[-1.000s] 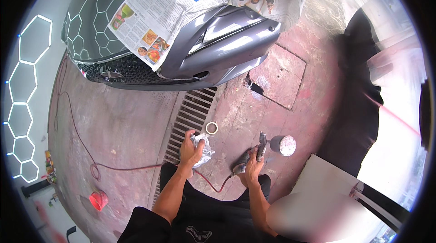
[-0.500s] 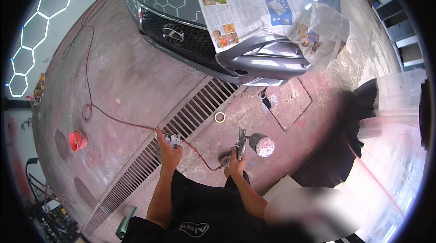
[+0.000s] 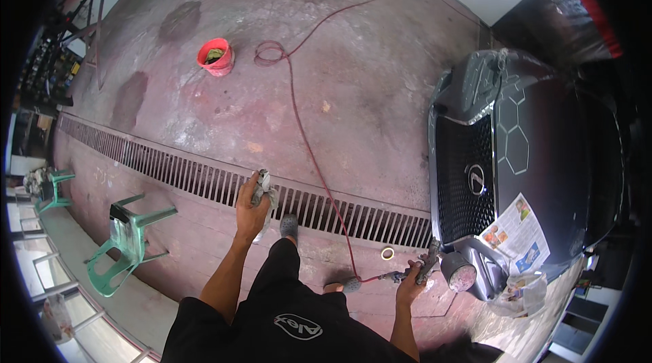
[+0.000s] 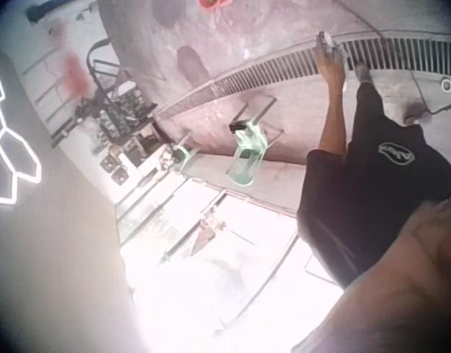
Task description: The person prepares a paint gun and applies a coat of paint to a car bumper that is masked with newspaper. After spraying, the person removes the newspaper and inspects the painted surface.
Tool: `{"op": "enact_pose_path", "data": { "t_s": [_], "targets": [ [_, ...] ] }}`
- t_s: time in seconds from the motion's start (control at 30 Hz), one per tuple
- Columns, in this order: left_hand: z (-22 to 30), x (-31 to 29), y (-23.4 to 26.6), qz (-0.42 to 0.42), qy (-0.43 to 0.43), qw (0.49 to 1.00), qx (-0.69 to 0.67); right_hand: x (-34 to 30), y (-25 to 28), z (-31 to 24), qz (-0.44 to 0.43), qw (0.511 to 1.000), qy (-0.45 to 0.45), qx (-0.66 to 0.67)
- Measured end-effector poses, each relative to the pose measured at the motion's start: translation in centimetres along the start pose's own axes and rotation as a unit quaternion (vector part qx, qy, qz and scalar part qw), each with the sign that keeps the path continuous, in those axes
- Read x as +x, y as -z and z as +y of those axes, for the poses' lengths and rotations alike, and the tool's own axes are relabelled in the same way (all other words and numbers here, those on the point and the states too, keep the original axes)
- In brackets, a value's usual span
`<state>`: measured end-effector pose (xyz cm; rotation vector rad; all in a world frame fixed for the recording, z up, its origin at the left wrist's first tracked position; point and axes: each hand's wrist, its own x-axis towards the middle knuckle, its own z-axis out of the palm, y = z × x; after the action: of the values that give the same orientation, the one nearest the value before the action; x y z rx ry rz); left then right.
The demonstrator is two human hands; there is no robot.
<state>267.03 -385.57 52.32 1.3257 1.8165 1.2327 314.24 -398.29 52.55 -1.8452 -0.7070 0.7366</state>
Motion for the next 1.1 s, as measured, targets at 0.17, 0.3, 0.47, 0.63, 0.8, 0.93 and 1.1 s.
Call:
{"op": "enact_pose_path", "data": {
  "t_s": [0.17,0.3,0.47,0.63,0.8,0.93,1.1],
  "targets": [
    [-3.1,8.5,12.2,0.186,0.130,0.945,-0.237,2.6,-9.5,-6.5,-0.054,0.996,-0.006,-0.075],
    [-7.0,13.7,18.2,0.241,0.196,0.881,-0.356,5.2,-18.1,-10.3,-0.078,0.994,0.060,-0.042],
    [-7.6,21.8,18.2,0.225,0.330,0.836,-0.376,7.3,-29.5,-17.9,-0.082,0.995,0.008,-0.051],
    [-5.4,36.4,16.2,0.113,0.346,0.862,-0.354,15.9,-41.3,-20.0,-0.074,0.995,-0.024,-0.067],
    [-1.5,55.2,16.6,0.021,0.348,0.864,-0.364,25.4,-54.9,-27.1,-0.079,0.991,-0.071,-0.086],
    [3.7,69.8,17.5,-0.179,0.387,0.814,-0.394,31.8,-65.5,-35.6,-0.116,0.988,-0.062,-0.083],
    [0.8,86.2,17.1,-0.419,0.169,0.839,-0.304,39.9,-83.5,-45.5,-0.173,0.980,0.017,-0.101]
  ]
}}
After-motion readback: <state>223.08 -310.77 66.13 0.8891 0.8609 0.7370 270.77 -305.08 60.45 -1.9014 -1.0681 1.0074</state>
